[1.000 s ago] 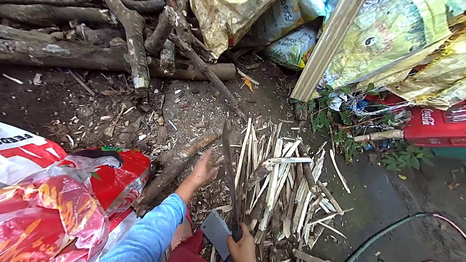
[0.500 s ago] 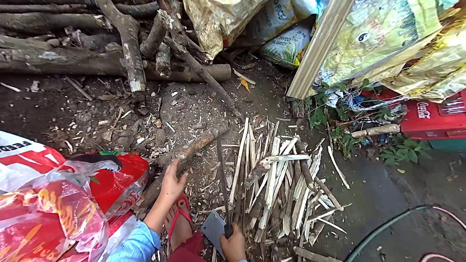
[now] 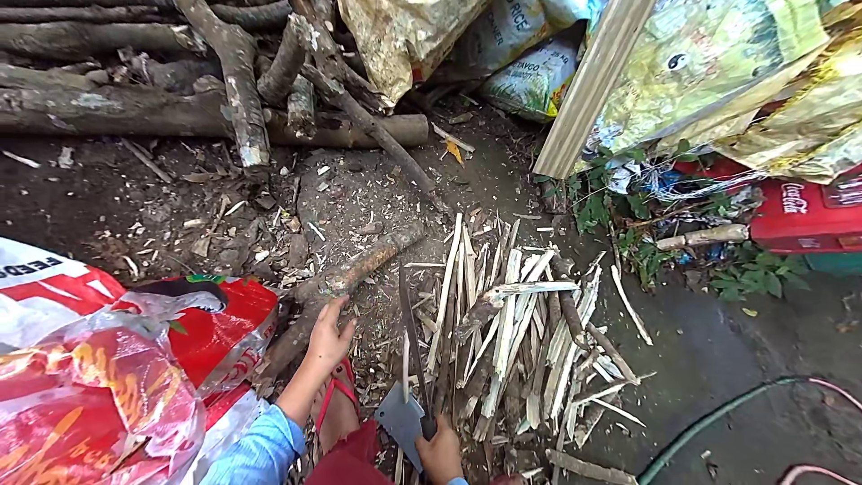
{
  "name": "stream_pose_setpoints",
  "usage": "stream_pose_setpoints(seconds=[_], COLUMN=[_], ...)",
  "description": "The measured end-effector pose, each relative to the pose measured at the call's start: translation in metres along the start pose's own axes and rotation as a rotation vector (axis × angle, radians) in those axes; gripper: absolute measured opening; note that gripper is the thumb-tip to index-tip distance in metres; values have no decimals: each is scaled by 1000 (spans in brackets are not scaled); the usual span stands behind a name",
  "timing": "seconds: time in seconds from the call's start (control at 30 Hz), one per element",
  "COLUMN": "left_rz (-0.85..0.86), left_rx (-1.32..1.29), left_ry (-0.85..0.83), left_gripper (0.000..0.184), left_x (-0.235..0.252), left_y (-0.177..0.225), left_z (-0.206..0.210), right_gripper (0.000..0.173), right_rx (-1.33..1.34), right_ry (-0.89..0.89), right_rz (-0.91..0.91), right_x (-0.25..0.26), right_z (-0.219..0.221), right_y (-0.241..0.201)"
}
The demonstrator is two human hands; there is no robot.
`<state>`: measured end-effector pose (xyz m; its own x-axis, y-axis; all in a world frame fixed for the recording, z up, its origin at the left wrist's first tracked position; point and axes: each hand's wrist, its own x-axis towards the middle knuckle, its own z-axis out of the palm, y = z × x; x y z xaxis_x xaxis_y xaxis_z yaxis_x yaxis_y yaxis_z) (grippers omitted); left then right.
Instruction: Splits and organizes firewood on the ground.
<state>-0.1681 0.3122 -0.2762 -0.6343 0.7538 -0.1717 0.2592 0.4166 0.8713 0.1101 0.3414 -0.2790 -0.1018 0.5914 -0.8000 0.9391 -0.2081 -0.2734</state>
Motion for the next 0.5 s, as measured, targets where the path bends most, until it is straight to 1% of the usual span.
stream_pose_setpoints(seconds=[0.07,0.1,0.17,0.2,0.23,0.3,0.37,0.43,0.5], left_rz=[-46,-99,-192,-204,-176,-8,260,519,692], left_rx=[37,68,142,185,229,325,443,571,688], left_ry=[-64,-140,-340,-446,-547,-747,-924,-1020,-1058], left_gripper=[47,44,38,36,34,31,31,33,28], left_x=[2,4,9,10,10,7,4,5,10], left_y=[-4,-3,1,3,5,7,5,0,-9], left_z=[2,3,13,22,35,65,96,119,133], right_gripper=[48,46,43,42,41,38,38,38,37], right_rx=[25,54,137,173,204,261,322,378,438], right_ry=[26,37,56,62,69,91,128,163,174], right_rz=[-24,-39,-71,-77,-79,-80,-84,-95,-104], right_x=[-6,-8,-11,-13,-17,-24,-37,-55,-75], right_z=[0,-2,-7,-12,-19,-34,-51,-67,-84], right_y=[1,0,0,-1,-2,0,4,6,8])
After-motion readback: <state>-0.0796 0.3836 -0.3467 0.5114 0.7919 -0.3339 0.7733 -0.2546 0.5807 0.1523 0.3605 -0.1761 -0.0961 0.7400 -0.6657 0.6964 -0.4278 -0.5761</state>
